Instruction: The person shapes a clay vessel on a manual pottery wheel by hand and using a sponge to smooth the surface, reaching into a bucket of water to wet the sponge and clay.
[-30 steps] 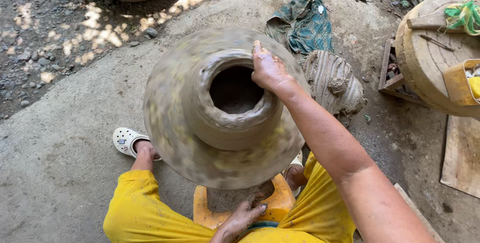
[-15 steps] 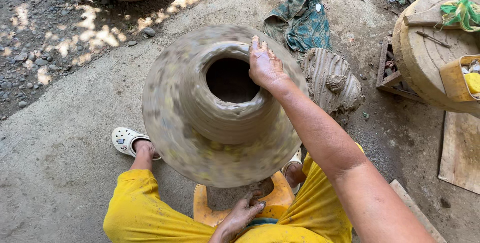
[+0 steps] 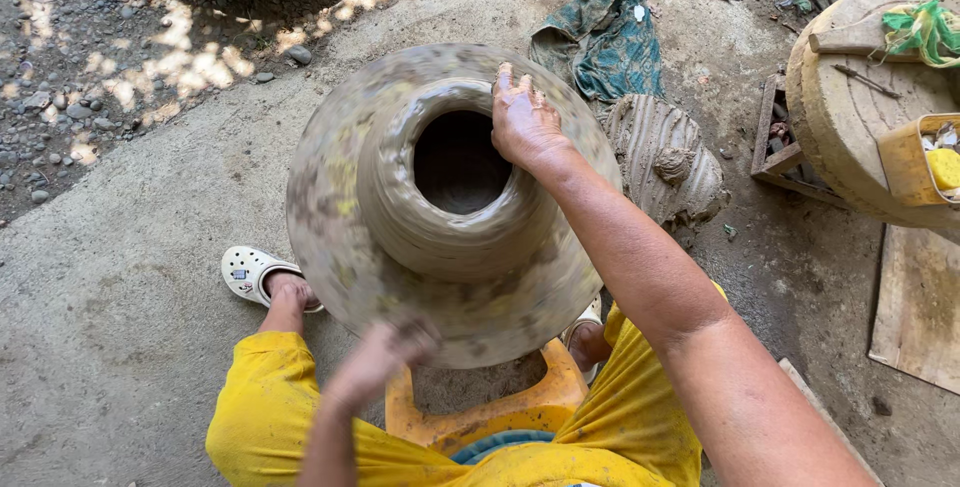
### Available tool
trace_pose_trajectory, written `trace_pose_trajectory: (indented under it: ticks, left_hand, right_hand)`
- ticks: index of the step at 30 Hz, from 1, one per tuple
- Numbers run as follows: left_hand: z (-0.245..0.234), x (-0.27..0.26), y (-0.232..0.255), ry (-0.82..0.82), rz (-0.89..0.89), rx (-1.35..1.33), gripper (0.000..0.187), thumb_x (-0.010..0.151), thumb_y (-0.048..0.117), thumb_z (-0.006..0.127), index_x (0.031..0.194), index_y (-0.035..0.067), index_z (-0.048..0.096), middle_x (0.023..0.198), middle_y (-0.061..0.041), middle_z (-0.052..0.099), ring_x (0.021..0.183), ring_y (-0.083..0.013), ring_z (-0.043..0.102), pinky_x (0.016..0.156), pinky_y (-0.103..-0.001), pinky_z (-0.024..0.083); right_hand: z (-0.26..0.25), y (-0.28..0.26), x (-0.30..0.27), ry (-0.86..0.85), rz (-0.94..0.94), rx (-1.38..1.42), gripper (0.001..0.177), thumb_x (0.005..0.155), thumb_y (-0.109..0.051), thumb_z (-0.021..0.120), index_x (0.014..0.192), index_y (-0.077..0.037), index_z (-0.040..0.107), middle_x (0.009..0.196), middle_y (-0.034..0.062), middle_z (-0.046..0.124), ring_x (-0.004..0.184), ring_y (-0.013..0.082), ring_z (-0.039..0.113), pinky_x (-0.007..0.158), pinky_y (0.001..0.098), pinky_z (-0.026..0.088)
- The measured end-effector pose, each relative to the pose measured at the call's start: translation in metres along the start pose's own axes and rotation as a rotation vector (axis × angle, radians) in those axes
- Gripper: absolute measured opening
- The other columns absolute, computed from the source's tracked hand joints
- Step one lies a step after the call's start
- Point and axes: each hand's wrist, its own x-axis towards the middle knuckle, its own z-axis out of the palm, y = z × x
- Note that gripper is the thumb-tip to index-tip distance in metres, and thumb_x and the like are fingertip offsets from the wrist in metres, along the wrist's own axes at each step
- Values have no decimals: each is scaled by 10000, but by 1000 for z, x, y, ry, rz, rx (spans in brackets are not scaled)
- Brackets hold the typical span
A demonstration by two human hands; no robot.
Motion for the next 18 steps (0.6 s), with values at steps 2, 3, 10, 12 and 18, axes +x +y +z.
trace_pose_trajectory:
  ticks: [2,3,10,12,18]
  left_hand:
    - [-54,7,30,560,118,-48,400,889,296,719,1197,46,666,1023,-123,745,810,-196,706,698,-333,582]
    - [-76,6,37,810,12,155,513,965,372,688,1340,25,635,1060,-194,758,842,-266,683,744,-353,565]
    - [-45,66,-79,1330,217,15,1043,997,360,832,1577,-102,98,1625,-329,66,1493,-415,189,1190,-496,218]
    - [17,72,-116,1328,199,-323,890,980,337,745,1587,-49,220,1577,-242,373,1425,-340,465,1204,-417,414]
    - [70,41,-95,1118,143,-578,955,893,294,714,1624,100,129,1584,-124,342,1287,-323,460,1072,-515,443]
  right_hand:
    - [3,-2,0,25,-16,-26,906,843,-137,720,1561,5,185,1461,347,400,1296,500,499,1032,557,461]
    - [4,-1,-1,45,-33,-45,905,845,-134,720,1563,15,189,1446,359,412,1282,503,513,1028,552,471]
    - [16,1,1,30,0,-144,845,896,-115,675,1577,27,196,1278,336,573,1152,480,629,940,567,537]
    - [23,4,7,90,-13,-172,847,880,-79,672,1573,47,203,1211,322,617,1064,467,672,863,532,578]
    - [33,8,8,153,-24,-338,869,853,-62,687,1569,45,207,1050,283,675,884,405,735,669,508,618]
